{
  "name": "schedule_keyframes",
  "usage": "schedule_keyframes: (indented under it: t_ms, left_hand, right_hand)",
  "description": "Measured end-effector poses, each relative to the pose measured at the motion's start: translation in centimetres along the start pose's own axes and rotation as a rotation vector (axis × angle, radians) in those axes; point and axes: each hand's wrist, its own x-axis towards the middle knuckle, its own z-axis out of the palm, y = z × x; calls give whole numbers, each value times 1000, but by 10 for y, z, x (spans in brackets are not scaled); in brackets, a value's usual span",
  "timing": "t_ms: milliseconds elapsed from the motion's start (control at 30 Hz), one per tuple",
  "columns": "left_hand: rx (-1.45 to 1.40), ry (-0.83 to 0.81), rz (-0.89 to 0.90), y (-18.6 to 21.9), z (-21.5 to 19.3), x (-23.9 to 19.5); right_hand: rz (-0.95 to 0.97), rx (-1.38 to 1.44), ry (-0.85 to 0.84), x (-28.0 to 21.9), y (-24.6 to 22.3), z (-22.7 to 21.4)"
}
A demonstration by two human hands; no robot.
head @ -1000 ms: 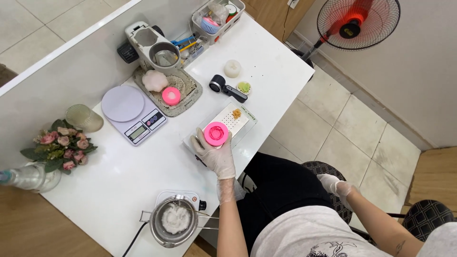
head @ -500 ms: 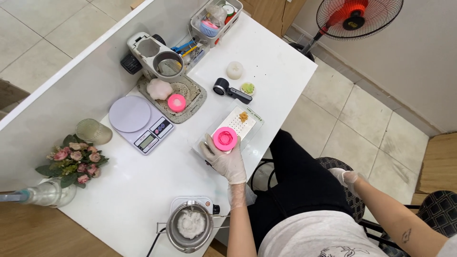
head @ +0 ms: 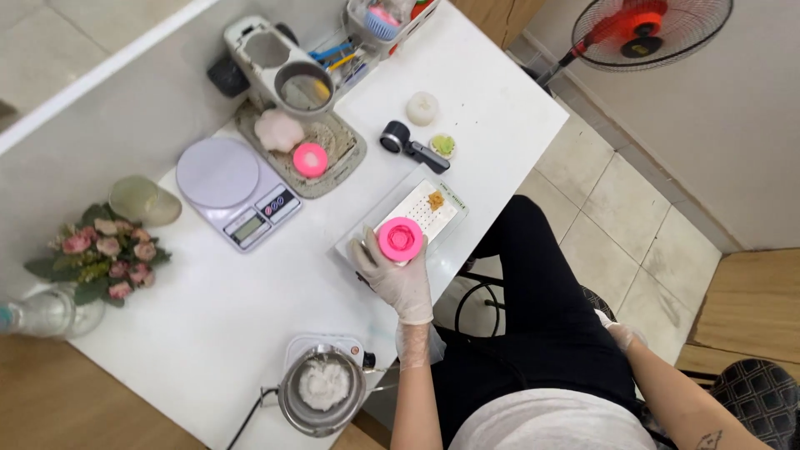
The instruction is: The person stirs a white substance in a metal pot on a hot plate, then uses a yellow stick to apply a small amount of yellow powder into a pink silicone mold. The person continues to stir the substance in the pot and later places the mold on a digital scale.
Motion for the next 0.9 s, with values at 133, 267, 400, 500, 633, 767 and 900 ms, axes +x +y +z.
schedule_keyframes:
  t_ms: [133,267,400,500,633,767,900]
  left_hand:
    - [-7,82,102,-1,2,0]
    - [-39,77,96,0,4,-2]
    - [-55,77,66,0,4,-4]
    - [-51,81,67,0,3,-4]
    - [-34,49,57,-1,1,-2]
    - [-33,67,16,-6,9,-6]
    - [-22,51,53,-10,7,-3]
  right_hand:
    - [-22,-69,-23,10,16,-25]
    - [-53,-94,-53,29,40,-43]
    - [-109,-68,-61,56,73,-84]
    - [-143,-53,-47,101,83,-95]
    - [14,96,111,76,22,-59]
    - [-148,-293,79,149,64,-85]
    - [-245,-234,-57,84,-7,-39]
